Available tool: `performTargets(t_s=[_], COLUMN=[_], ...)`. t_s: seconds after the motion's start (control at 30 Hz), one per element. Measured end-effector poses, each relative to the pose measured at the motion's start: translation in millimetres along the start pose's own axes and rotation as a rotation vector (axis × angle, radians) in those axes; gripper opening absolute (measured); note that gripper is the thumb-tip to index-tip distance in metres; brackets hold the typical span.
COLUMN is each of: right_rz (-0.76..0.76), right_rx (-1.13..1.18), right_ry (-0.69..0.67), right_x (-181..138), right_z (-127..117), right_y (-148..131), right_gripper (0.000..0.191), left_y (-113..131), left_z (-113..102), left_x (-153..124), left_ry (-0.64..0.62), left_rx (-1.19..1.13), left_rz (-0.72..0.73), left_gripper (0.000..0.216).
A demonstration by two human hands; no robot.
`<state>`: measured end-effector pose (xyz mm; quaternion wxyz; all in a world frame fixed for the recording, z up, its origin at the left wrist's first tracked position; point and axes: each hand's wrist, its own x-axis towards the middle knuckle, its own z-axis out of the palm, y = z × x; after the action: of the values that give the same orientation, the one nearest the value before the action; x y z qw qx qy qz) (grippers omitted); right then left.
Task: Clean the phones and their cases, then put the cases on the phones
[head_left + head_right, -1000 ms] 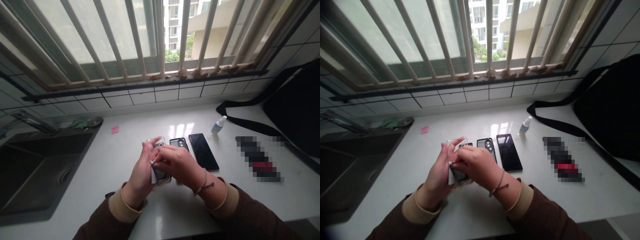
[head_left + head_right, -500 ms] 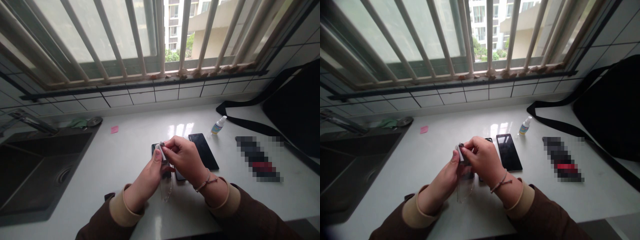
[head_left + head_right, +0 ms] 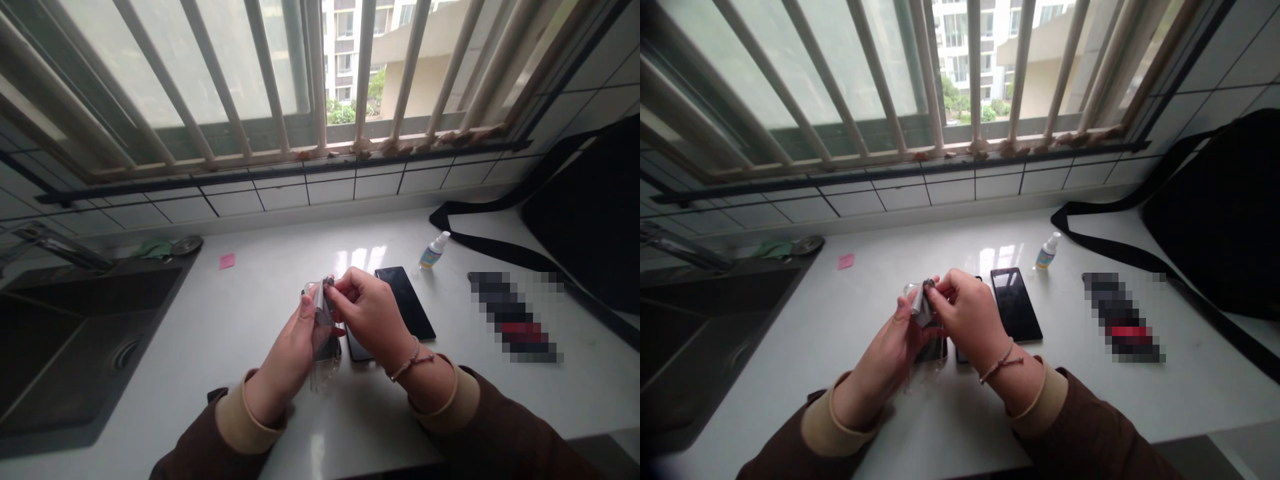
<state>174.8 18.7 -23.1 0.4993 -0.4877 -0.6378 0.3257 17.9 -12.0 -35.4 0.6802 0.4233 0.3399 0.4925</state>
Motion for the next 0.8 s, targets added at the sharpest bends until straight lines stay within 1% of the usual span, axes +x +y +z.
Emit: performTargets(t_s=[0.17, 0.43, 0.63, 0.7, 0.8], right_rz=[0.042, 0.115, 0.164, 0.176, 0.158], right_rx=[0.011, -0.048, 0.008, 0.001, -0.036], right_ry=[0.007, -0.054, -0.109, -0.147, -0.210], right_x=[2.5, 8.4, 8.8, 8.4, 7.4], right_z=[-4.1, -7.2, -3.5, -2.0, -0.4], right_y=[0.1, 0.6, 1.4, 1.6, 2.0], right_gripper=[0.024, 0.021, 0.022, 0.022, 0.021], left_y=[5.2, 3.7, 2.7, 1.8, 0.9], left_z=[2.8, 0.3, -1.4, -2.8, -3.7], left_x=[-0.9, -1.0, -0.3, -0.2, 0.5], left_ry=[0.045, 0.085, 0.115, 0.146, 0.235], left_rx=[0.024, 0.102, 0.112, 0.115, 0.146], left_rz=[0.035, 0.014, 0.040, 0.049, 0.100], left_gripper=[0.063, 0.066, 0.064, 0.064, 0.063])
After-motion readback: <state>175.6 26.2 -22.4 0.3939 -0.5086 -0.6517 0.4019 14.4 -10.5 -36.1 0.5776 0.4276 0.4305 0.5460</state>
